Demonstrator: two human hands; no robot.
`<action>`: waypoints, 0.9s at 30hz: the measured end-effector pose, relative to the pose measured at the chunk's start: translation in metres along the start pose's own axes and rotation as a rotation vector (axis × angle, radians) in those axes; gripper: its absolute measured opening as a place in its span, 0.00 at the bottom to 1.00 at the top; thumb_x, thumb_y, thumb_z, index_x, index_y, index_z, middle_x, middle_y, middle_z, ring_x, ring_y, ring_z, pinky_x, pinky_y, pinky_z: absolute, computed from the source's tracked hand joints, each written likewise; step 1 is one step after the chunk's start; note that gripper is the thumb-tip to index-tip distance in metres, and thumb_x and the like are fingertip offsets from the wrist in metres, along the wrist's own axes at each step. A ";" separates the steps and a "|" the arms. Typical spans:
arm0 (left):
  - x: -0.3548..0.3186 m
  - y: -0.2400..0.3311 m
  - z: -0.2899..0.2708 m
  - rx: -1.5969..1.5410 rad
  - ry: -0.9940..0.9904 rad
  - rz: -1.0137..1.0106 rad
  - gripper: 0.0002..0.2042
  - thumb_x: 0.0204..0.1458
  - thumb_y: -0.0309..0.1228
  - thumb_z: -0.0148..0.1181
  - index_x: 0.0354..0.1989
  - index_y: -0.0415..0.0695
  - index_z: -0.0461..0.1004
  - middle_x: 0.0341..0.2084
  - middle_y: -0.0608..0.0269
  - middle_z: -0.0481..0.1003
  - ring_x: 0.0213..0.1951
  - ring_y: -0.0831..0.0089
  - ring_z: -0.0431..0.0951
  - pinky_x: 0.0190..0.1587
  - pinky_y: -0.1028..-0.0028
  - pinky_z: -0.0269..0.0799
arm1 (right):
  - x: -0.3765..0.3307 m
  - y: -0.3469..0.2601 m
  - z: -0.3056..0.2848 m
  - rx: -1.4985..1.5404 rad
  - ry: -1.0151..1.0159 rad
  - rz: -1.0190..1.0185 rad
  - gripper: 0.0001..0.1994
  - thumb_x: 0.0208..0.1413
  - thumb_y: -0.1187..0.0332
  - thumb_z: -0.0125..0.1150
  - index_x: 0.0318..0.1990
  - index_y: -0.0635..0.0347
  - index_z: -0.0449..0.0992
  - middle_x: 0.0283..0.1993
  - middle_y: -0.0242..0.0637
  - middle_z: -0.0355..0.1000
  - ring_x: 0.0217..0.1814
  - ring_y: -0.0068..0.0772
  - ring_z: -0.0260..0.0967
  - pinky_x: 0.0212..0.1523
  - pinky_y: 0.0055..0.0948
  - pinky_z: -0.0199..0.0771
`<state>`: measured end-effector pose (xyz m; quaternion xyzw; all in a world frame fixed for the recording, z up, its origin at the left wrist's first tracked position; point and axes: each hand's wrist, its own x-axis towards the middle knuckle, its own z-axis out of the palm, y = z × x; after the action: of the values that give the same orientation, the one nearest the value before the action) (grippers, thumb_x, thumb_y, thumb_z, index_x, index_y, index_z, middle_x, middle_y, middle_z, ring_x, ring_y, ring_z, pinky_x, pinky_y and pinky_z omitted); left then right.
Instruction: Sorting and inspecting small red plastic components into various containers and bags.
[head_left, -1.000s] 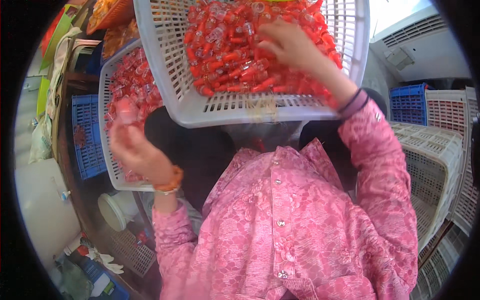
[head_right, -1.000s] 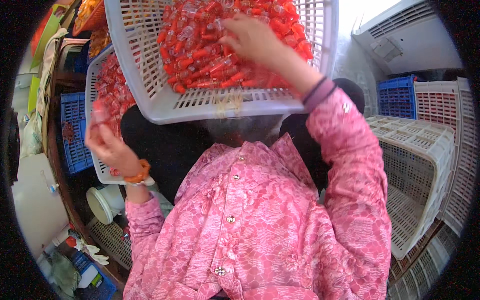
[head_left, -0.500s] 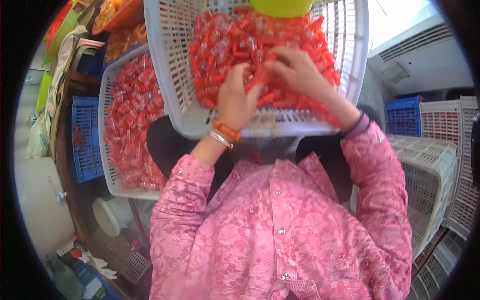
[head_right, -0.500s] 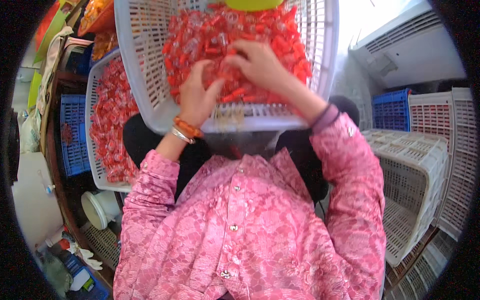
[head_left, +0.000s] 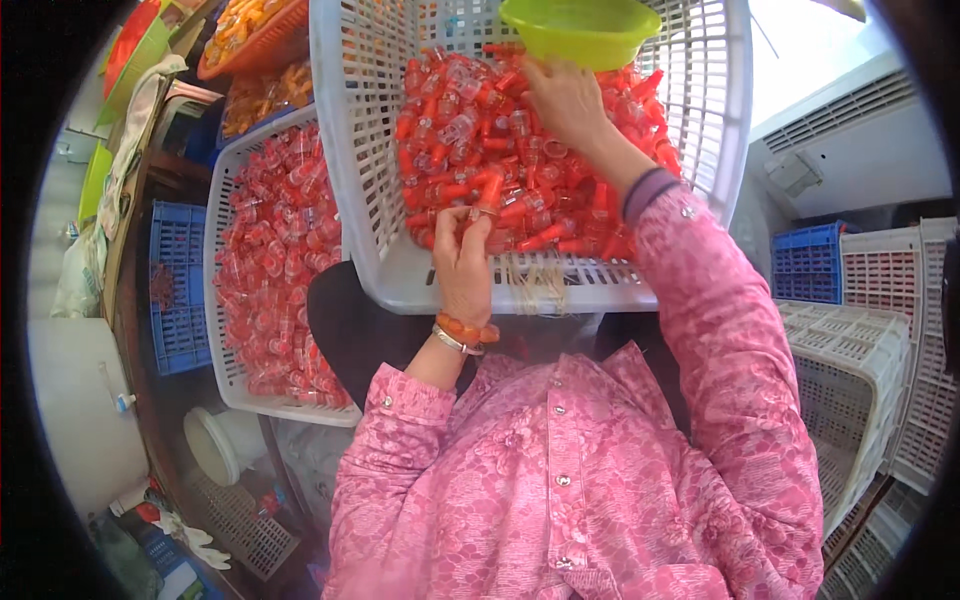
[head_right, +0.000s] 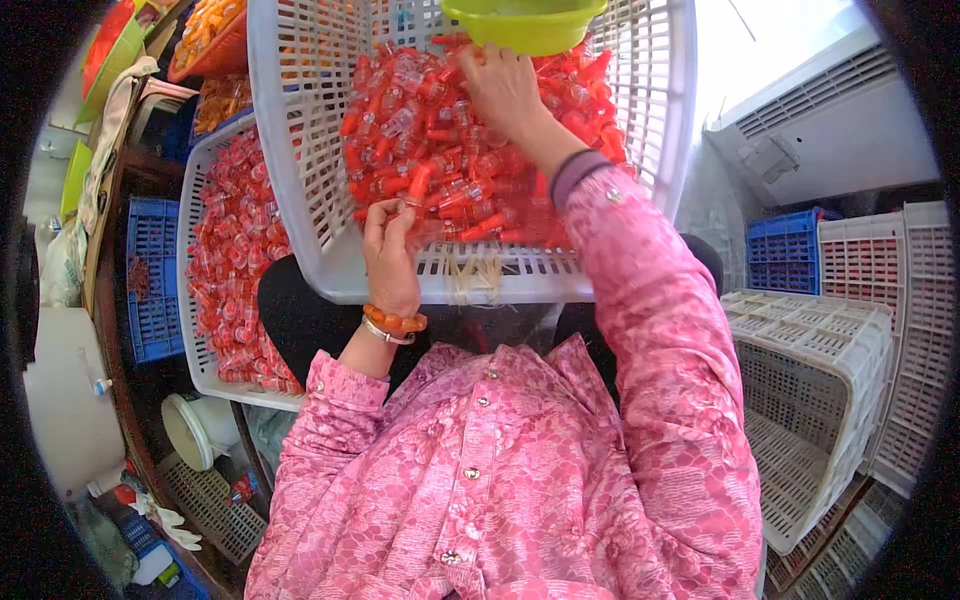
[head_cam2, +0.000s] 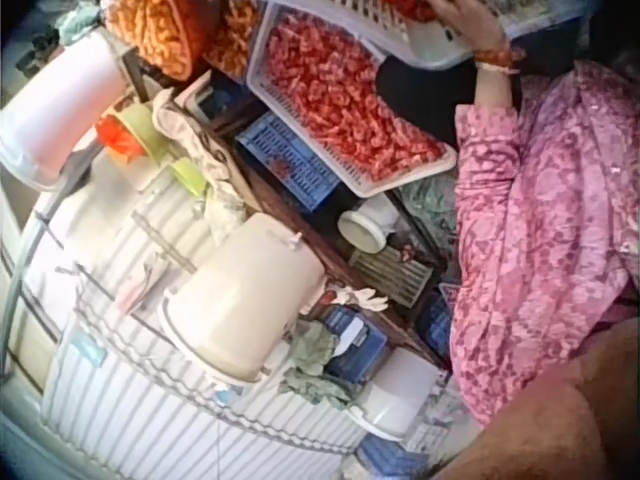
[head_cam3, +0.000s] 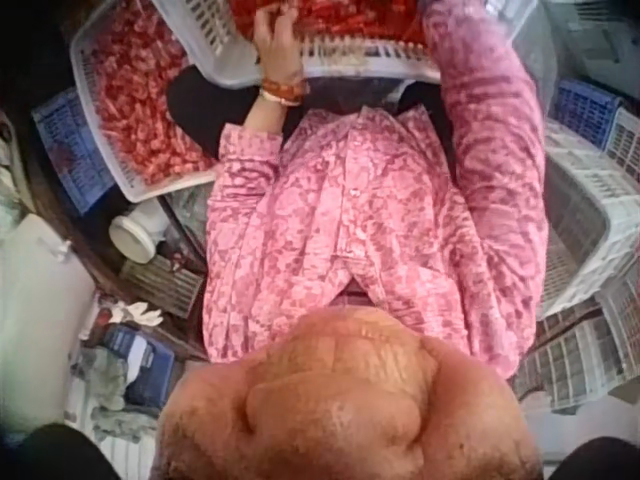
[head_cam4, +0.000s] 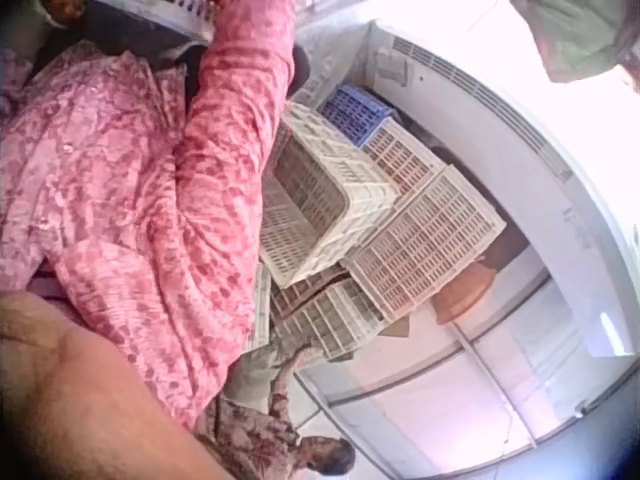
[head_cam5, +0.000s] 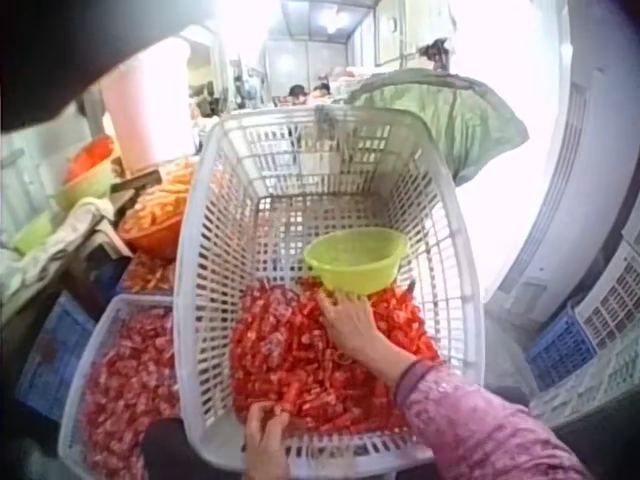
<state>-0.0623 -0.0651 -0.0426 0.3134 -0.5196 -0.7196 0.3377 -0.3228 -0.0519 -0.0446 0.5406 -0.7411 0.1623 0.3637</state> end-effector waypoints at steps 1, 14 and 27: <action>0.000 -0.004 -0.004 -0.052 -0.012 -0.080 0.08 0.54 0.30 0.51 0.38 0.39 0.66 0.28 0.65 0.69 0.23 0.79 0.68 0.25 0.79 0.65 | 0.002 0.000 0.006 0.007 -0.006 -0.004 0.17 0.49 0.66 0.58 0.47 0.59 0.70 0.31 0.47 0.72 0.34 0.52 0.72 0.36 0.41 0.73; -0.003 0.018 -0.007 -0.317 -0.183 -0.440 0.11 0.58 0.41 0.46 0.34 0.47 0.68 0.21 0.67 0.68 0.17 0.82 0.61 0.16 0.83 0.52 | -0.040 -0.074 -0.128 1.544 -0.332 1.036 0.18 0.54 0.66 0.59 0.49 0.64 0.69 0.41 0.38 0.74 0.39 0.25 0.72 0.35 0.26 0.74; -0.041 0.021 0.003 0.202 -0.218 -0.117 0.12 0.59 0.40 0.45 0.31 0.46 0.68 0.14 0.73 0.62 0.12 0.85 0.56 0.13 0.83 0.48 | -0.082 -0.100 -0.194 1.438 -0.530 0.666 0.13 0.59 0.67 0.55 0.48 0.64 0.69 0.38 0.33 0.73 0.39 0.21 0.71 0.39 0.21 0.72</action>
<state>-0.0375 -0.0350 -0.0177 0.2953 -0.6038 -0.7119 0.2035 -0.1481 0.0908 0.0146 0.4139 -0.6387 0.5623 -0.3234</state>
